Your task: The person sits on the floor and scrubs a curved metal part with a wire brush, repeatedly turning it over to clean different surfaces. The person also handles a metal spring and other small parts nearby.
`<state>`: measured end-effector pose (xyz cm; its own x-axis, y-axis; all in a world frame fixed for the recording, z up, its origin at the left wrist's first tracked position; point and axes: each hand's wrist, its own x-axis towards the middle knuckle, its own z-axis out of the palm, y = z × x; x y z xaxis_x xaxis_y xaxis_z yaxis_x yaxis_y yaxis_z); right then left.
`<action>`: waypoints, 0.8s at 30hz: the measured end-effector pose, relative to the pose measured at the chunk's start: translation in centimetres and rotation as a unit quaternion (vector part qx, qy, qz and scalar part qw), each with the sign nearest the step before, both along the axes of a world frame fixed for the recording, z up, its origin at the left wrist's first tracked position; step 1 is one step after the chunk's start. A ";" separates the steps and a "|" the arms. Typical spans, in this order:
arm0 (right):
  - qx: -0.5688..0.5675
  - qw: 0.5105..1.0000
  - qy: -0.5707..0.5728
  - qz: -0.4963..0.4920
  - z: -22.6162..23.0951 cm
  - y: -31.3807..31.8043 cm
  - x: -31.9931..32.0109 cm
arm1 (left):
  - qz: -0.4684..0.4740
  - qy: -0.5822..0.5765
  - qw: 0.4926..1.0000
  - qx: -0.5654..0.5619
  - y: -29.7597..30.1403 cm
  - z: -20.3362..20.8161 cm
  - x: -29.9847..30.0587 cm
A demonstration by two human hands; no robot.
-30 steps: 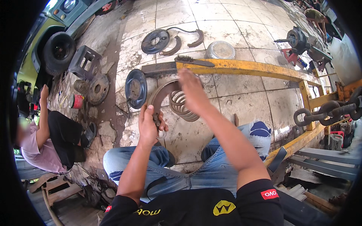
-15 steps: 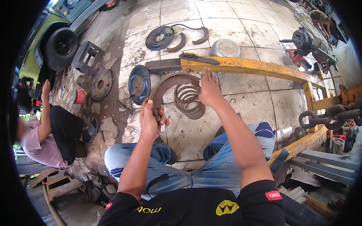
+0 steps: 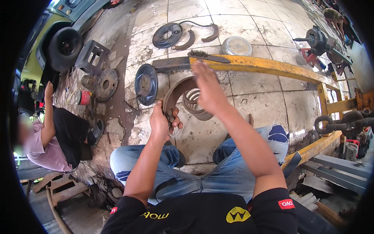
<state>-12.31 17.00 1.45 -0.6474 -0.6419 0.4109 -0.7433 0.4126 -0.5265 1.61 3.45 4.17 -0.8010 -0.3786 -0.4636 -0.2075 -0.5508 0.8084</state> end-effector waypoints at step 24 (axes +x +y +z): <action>0.046 0.987 0.131 0.084 2.3 -1.0 2.0 | -0.031 0.093 0.995 -0.034 -0.2 0.2 0.5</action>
